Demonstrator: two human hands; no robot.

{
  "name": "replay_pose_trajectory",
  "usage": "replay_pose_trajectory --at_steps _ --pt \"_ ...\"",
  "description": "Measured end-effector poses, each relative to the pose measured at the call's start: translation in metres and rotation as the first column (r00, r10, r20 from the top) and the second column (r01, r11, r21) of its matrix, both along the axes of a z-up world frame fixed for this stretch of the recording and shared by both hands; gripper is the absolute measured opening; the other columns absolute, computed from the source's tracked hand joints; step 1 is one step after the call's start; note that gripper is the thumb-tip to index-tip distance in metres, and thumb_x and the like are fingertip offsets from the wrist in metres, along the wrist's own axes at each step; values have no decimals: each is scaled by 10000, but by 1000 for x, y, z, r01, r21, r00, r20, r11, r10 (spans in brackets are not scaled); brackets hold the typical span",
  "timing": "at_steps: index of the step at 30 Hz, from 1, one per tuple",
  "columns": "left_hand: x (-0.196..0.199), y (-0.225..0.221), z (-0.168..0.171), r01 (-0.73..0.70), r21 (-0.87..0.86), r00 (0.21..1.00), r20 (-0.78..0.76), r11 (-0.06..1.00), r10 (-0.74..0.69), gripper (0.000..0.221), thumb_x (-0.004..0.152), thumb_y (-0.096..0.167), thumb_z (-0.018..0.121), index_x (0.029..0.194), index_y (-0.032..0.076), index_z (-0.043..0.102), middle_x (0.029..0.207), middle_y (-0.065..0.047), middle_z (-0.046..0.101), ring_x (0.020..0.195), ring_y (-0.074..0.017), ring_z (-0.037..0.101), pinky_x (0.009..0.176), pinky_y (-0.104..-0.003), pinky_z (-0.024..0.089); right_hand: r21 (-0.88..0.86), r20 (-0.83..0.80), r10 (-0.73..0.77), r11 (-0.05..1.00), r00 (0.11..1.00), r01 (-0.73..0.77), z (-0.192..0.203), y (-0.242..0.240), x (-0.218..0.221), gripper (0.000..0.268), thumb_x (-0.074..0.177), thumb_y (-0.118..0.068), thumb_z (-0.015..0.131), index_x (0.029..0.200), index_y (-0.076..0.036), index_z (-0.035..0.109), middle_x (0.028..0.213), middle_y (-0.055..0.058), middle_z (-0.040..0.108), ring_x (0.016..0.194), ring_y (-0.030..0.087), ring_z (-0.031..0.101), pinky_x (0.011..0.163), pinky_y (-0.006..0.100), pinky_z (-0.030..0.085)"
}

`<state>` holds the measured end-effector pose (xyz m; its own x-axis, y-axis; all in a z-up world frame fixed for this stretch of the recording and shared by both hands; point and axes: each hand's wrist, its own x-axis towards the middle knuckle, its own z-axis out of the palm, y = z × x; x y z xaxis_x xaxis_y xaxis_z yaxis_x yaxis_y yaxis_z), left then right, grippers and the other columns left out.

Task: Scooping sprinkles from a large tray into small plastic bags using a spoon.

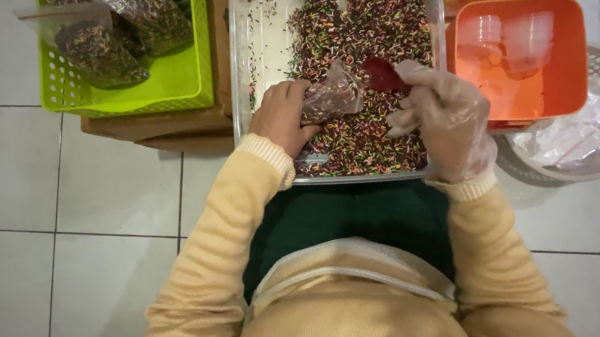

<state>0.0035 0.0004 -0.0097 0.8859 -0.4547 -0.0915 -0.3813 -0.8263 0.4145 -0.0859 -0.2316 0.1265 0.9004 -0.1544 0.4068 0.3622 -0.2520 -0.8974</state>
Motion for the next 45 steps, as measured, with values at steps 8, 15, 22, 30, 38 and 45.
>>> replay_pose_trajectory --at_steps 8,15,22,30,38,45 --pt "-2 -1 2 2 -40 1000 16 999 -1 822 761 304 913 1421 129 455 1311 -166 526 1306 -433 506 1042 -545 530 97 -12 19 995 1000 -18 -1 -14 -4 184 1035 169 499 1144 148 646 761 233 652 664 251 717 585 326 656" --pt "-5 0 9 -5 -30 1000 -2 1000 5 818 783 290 898 1440 129 438 1334 -156 511 1336 -423 480 1031 -563 534 -122 105 2 992 994 11 0 -8 -4 143 1007 215 552 1088 176 663 785 320 666 643 309 710 557 371 634" --pt "-4 0 3 -2 -21 1000 6 1000 3 843 770 290 908 1445 125 431 1334 -164 516 1330 -429 486 1032 -567 535 -128 16 -60 990 998 61 -14 -9 -6 155 971 220 557 1041 164 683 721 271 664 586 264 700 492 329 613" --pt "-9 -8 38 -40 -16 999 -33 999 39 924 770 437 917 1471 76 435 1408 -186 556 1289 -377 496 1061 -510 439 -298 223 101 954 970 -31 -6 -24 -4 169 1142 126 450 1191 131 612 747 199 704 672 231 759 524 252 622" --pt "-22 -5 54 -18 -85 999 30 996 21 896 757 390 923 1442 39 465 1465 -203 519 1370 -381 449 1175 -512 346 -386 245 -37 913 969 132 -11 -13 -22 203 993 226 499 1095 166 664 925 327 706 664 258 752 506 267 598" --pt "-44 9 50 -149 39 982 120 988 143 792 829 401 853 1437 33 501 1514 -240 481 1408 -413 423 1208 -514 294 18 -67 -61 998 996 63 -17 -11 -36 228 1086 75 477 1193 102 677 734 216 701 590 193 733 488 227 632"
